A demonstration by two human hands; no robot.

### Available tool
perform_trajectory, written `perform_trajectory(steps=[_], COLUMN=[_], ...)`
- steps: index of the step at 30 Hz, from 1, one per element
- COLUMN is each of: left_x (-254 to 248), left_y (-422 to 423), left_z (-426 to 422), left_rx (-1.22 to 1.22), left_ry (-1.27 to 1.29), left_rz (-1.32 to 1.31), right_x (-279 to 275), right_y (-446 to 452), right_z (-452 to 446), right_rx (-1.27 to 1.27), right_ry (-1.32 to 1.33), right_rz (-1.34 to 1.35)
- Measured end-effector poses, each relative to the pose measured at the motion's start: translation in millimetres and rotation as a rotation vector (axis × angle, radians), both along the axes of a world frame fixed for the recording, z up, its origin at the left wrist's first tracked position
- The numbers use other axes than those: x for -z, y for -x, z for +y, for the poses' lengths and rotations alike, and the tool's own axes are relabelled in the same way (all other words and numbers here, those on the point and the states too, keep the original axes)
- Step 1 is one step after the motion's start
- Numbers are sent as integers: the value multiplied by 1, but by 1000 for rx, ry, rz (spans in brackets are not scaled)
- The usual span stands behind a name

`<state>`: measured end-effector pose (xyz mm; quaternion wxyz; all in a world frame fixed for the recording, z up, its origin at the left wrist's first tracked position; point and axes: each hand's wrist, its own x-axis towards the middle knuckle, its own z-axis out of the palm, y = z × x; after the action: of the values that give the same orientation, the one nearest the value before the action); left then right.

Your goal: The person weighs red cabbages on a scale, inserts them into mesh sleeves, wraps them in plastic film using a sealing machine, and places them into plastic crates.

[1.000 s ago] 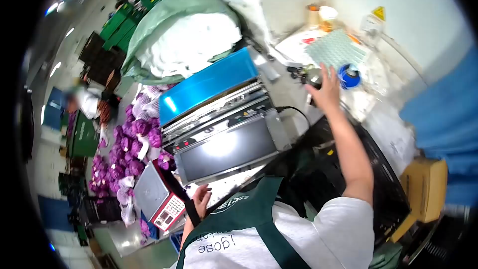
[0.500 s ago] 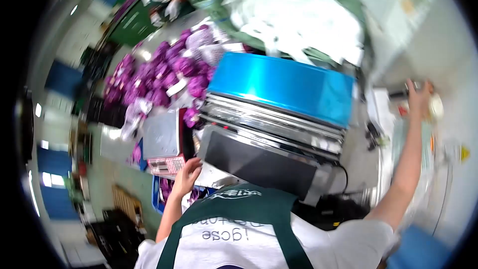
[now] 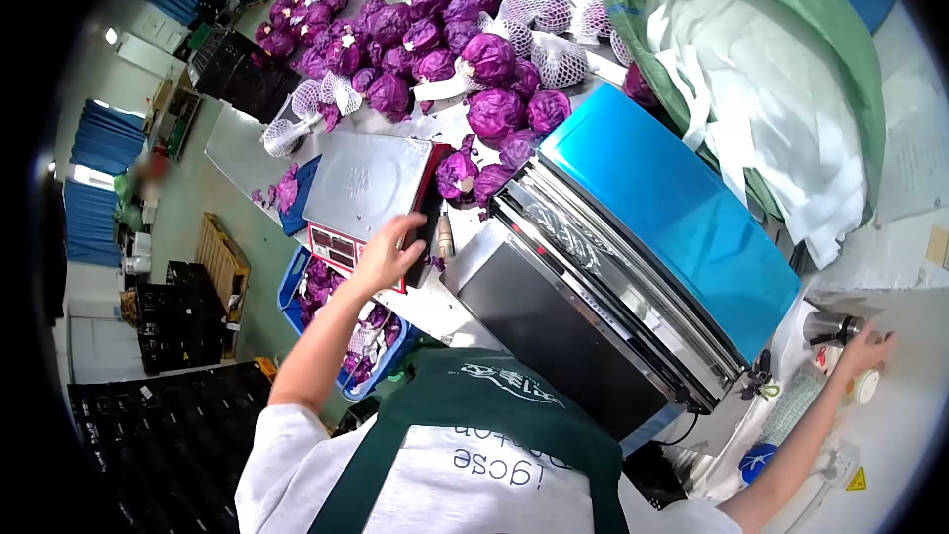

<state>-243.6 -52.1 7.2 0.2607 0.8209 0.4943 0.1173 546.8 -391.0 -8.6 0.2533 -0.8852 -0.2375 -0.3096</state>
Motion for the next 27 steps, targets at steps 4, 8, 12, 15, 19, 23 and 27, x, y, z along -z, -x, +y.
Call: perform_trajectory(steps=[4,8,12,15,19,23,27], left_x=[27,62,85,57,-13,-31,20], left_y=[-15,-47,-60,-45,-1,78,156], left_z=[82,135,174,198,213,208,195], left_rx=[138,407,530,430,226,116,154], left_ry=[-190,-233,-154,-67,-151,-105,-34], left_rz=[120,573,652,251,-293,-309,-115], right_x=[-99,-143,-114,-45,37,75,24], right_y=[162,372,513,571,609,619,618], right_z=[118,242,355,410,448,463,478], right_rx=[-503,-989,-1476,-1374,-1203,-1175,-1101], right_ry=[-286,-32,427,942,1418,1536,1536], right_rz=[102,243,230,291,-11,-244,-63])
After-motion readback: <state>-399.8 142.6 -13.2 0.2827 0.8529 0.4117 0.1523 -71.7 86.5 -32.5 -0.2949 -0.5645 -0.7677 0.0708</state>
